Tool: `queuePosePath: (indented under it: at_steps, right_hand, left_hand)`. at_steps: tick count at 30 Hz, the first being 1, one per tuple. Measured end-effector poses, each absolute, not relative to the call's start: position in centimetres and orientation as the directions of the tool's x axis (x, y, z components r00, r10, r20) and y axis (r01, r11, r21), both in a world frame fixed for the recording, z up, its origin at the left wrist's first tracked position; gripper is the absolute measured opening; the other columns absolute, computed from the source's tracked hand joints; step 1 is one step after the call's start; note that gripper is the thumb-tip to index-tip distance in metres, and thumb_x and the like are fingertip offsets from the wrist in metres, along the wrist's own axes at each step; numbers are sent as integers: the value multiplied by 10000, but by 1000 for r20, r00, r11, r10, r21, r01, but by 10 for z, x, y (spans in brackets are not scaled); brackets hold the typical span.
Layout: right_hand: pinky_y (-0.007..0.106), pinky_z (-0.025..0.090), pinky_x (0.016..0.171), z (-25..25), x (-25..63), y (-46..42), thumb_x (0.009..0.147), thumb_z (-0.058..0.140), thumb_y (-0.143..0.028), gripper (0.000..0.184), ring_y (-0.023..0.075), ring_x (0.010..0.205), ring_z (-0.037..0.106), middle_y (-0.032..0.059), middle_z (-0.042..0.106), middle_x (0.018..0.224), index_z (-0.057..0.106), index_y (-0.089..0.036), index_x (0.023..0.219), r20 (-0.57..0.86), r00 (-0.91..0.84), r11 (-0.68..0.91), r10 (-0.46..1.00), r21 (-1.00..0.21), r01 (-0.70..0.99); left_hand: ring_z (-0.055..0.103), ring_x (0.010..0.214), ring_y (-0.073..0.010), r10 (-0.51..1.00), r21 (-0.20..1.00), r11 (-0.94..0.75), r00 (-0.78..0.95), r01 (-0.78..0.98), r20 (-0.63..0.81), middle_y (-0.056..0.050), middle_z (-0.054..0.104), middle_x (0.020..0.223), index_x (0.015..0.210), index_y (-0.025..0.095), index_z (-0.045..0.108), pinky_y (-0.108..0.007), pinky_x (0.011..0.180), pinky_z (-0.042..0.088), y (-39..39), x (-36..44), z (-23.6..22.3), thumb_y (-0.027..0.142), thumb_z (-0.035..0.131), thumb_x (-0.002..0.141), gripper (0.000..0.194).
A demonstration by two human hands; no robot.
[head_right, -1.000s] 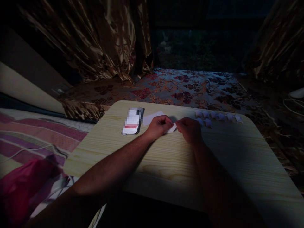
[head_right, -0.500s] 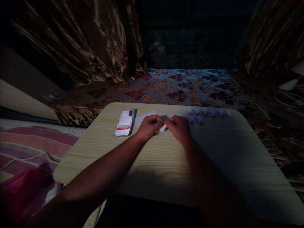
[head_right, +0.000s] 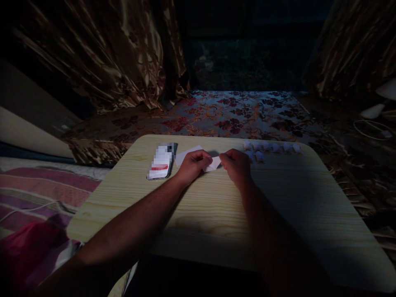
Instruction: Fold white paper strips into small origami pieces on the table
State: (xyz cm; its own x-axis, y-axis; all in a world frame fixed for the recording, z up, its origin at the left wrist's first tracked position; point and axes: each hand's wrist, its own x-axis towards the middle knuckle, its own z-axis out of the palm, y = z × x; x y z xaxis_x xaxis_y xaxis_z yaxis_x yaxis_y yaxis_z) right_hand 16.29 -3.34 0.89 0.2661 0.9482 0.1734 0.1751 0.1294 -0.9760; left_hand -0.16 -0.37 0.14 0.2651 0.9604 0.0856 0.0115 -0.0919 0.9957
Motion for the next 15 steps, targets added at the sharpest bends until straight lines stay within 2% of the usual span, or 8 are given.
queuePosePath:
  at_steps: [3, 9, 15]
  right_hand:
    - [238, 335, 463, 9, 163, -33, 730, 694, -352, 227, 98, 447, 464, -35, 573, 493, 619, -192, 588, 163, 278, 130, 946, -982, 134]
    - [241, 319, 466, 9, 163, -34, 754, 688, -374, 237, 102, 461, 459, -39, 543, 482, 651, -184, 617, 189, 200, 145, 961, -966, 216]
    - [248, 322, 467, 9, 164, -33, 741, 694, -369, 247, 105, 455, 452, -42, 536, 476, 620, -196, 581, 178, 238, 135, 955, -973, 187]
  left_hand:
    - [520, 575, -107, 965, 996, -87, 247, 0, 84, 3, 651, 666, 742, 156, 700, -242, 570, 386, -2, -2, 0, 298, 728, 709, 149]
    - [524, 583, -113, 967, 993, -114, 231, 6, 110, 3, 655, 665, 716, 161, 700, -246, 577, 387, -1, -2, -1, 302, 729, 711, 144]
    - [504, 551, -107, 971, 996, -91, 221, 0, 89, 5, 648, 634, 690, 162, 698, -246, 561, 374, -1, -2, -1, 317, 741, 710, 162]
